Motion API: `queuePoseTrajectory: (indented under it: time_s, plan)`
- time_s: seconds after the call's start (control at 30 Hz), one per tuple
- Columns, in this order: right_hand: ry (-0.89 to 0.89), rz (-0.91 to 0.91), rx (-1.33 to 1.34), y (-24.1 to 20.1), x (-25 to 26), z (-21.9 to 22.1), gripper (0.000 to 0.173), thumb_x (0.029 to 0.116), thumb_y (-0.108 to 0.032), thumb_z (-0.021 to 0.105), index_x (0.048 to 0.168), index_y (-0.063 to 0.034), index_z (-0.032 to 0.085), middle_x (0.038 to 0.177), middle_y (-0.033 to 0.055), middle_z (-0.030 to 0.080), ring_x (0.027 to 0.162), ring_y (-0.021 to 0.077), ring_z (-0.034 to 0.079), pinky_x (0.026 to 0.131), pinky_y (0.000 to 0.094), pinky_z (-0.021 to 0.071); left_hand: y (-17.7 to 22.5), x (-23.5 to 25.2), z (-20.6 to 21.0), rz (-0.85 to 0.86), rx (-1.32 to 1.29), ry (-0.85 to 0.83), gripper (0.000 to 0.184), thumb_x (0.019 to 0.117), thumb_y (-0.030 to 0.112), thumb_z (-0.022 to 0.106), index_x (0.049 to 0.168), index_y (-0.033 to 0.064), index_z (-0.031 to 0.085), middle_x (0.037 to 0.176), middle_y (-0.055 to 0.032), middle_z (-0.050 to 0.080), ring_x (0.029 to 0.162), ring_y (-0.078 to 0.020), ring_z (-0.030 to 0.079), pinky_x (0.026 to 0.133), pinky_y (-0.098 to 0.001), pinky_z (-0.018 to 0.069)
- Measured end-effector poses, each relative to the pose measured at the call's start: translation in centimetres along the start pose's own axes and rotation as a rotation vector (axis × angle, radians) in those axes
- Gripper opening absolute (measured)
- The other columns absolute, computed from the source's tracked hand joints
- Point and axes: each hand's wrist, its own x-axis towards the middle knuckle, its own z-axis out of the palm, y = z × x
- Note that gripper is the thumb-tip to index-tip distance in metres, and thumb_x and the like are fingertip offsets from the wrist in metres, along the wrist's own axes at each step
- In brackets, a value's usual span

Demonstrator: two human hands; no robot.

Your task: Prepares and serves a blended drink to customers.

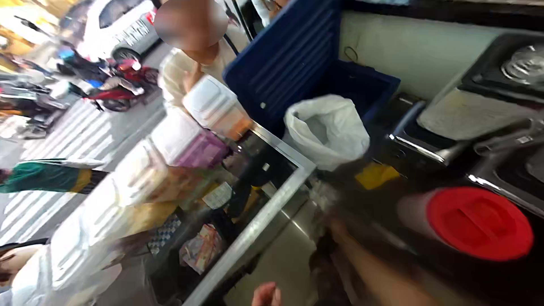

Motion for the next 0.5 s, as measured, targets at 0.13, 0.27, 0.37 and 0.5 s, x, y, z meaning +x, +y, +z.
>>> queuePoseTrajectory:
  time_s: [0.13,0.27,0.37,0.5]
  plan:
    - [0.055,-0.02,-0.238,-0.7,-0.9,-2.9,0.047,0.0886,-0.022,0.081,0.124,0.0045,0.064,0.112,0.0231,0.07,0.096,0.0318,0.07,0.088,0.0492,0.0587,0.3,1.5,2.3,0.008,0.043,-0.126,0.018,0.0977,0.021,0.068,0.115,0.0177,0.069,0.091,0.005,0.072,0.078,-0.0072,0.069,0.071,-0.0244,0.0605]
    - [-0.034,-0.035,-0.614,3.3,-0.6,-7.3,0.044,0.089,-0.02,0.079,0.12,0.0076,0.064,0.115,0.0265,0.067,0.106,0.0378,0.067,0.097,0.0537,0.0546,0.4,3.3,4.2,0.054,0.027,-0.231,0.019,0.0958,0.02,0.07,0.115,0.0182,0.069,0.091,0.0039,0.071,0.078,-0.0077,0.068,0.072,-0.0246,0.0597]
    - [-0.167,0.143,-1.008,8.0,-1.5,-12.7,0.048,0.0933,-0.024,0.073,0.131,0.004,0.063,0.135,0.0277,0.061,0.129,0.0419,0.057,0.11,0.0578,0.0453,1.0,3.9,5.5,0.072,0.027,-0.281,0.018,0.0957,0.019,0.07,0.113,0.0165,0.069,0.09,0.0032,0.071,0.077,-0.0079,0.068,0.073,-0.0246,0.0593]
    - [-0.135,0.131,-1.022,4.4,-6.8,-14.8,0.037,0.0897,-0.022,0.072,0.118,0.0018,0.069,0.123,0.0262,0.066,0.116,0.0418,0.063,0.1,0.0613,0.0511,1.7,4.2,6.6,0.117,0.084,-0.363,0.017,0.0976,0.021,0.066,0.112,0.012,0.069,0.09,0.0027,0.07,0.08,-0.0076,0.067,0.076,-0.0246,0.0579]
